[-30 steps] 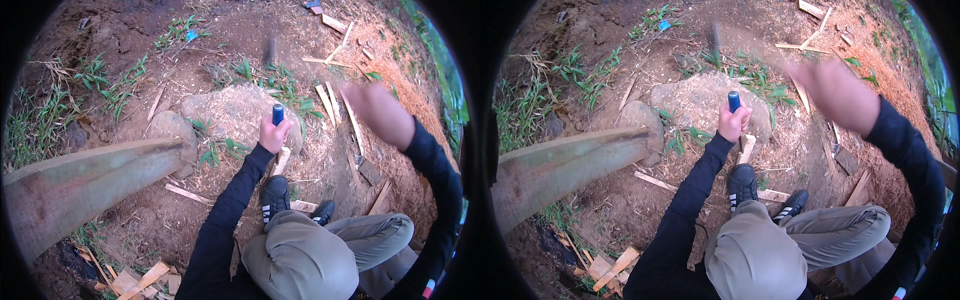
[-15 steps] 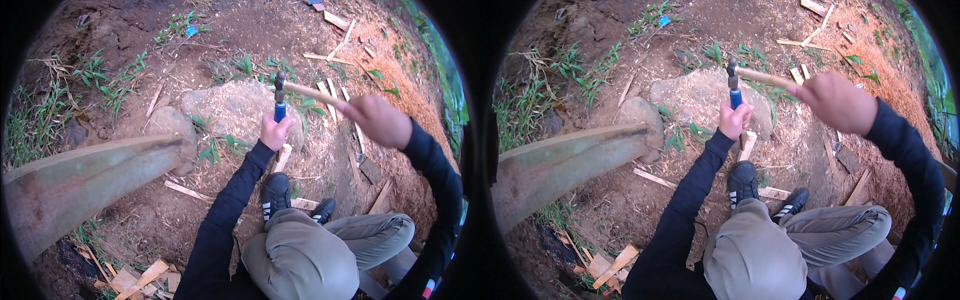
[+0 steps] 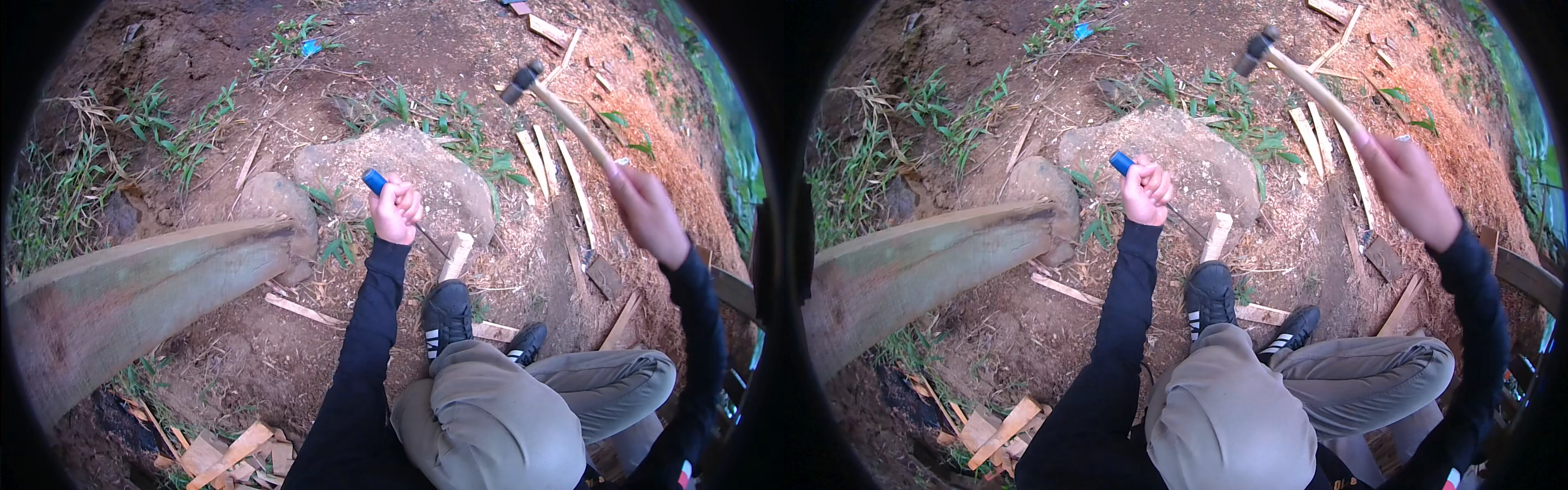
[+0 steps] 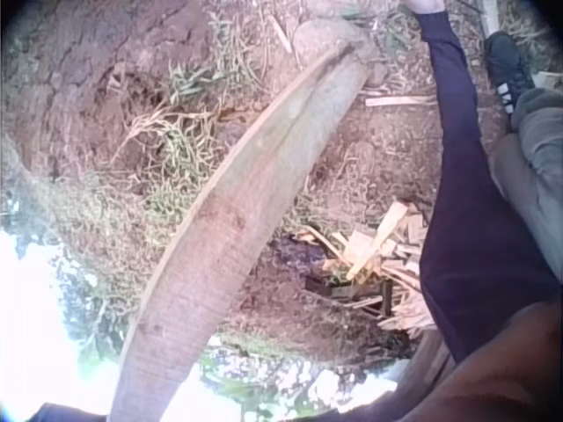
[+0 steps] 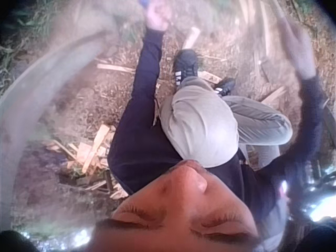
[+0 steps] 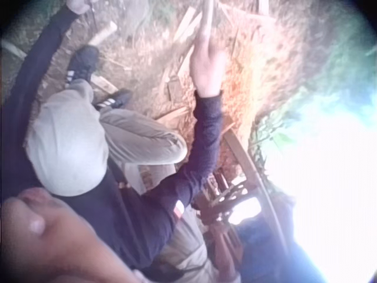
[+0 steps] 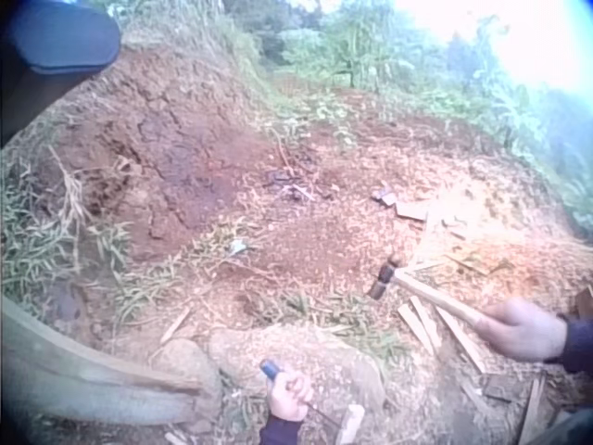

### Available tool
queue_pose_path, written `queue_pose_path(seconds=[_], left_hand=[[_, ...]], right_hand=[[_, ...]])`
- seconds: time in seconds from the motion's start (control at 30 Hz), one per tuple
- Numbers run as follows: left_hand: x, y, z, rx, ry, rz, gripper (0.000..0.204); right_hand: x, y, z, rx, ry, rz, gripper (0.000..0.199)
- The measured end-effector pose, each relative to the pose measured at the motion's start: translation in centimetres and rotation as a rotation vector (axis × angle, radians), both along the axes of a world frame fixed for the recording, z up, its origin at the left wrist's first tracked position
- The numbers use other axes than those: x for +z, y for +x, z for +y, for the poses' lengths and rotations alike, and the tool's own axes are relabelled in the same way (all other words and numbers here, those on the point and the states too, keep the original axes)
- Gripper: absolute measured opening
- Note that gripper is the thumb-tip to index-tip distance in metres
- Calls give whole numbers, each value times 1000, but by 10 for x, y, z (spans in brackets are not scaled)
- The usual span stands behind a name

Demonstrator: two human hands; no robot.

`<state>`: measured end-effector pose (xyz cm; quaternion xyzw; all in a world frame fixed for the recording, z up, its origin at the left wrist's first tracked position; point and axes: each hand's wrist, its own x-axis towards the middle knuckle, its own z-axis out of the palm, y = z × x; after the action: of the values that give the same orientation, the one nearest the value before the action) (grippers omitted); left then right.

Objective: The person sits on the ground and uses a hammer and a chisel to carve a small piece of wood resting on a rock. They repeatedly strike the chisel to shape the wood, occasionally adjusting the piece's position.

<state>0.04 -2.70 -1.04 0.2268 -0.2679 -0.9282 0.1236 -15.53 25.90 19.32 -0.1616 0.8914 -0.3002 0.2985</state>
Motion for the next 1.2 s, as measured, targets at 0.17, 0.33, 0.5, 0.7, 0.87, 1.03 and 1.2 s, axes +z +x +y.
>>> queue_pose_path(seconds=[0.17, 0.33, 0.5, 0.7, 0.87, 1.03, 1.2], left_hand=[[2, 2, 18, -47, -75, 61, 25], [5, 17, 14, 16, -54, 116, 25], [16, 41, 7, 47, -101, 115, 25], [26, 63, 4, 62, -138, 88, 24], [32, 60, 9, 91, -133, 85, 25], [33, 52, 19, 92, -178, 76, 23], [36, 46, 37, 137, -262, 112, 21]], right_hand=[[-108, 64, -4, -73, -75, 69, 38], [-177, 125, -67, -105, -15, 81, 43], [-225, 152, -87, -85, -131, 312, 43], [-223, 138, -78, -118, -187, 45, 41], [-222, 127, -72, -15, -121, -21, 41], [-219, 123, -78, 37, -196, -19, 42], [-223, 119, -80, 88, -221, 19, 46]])
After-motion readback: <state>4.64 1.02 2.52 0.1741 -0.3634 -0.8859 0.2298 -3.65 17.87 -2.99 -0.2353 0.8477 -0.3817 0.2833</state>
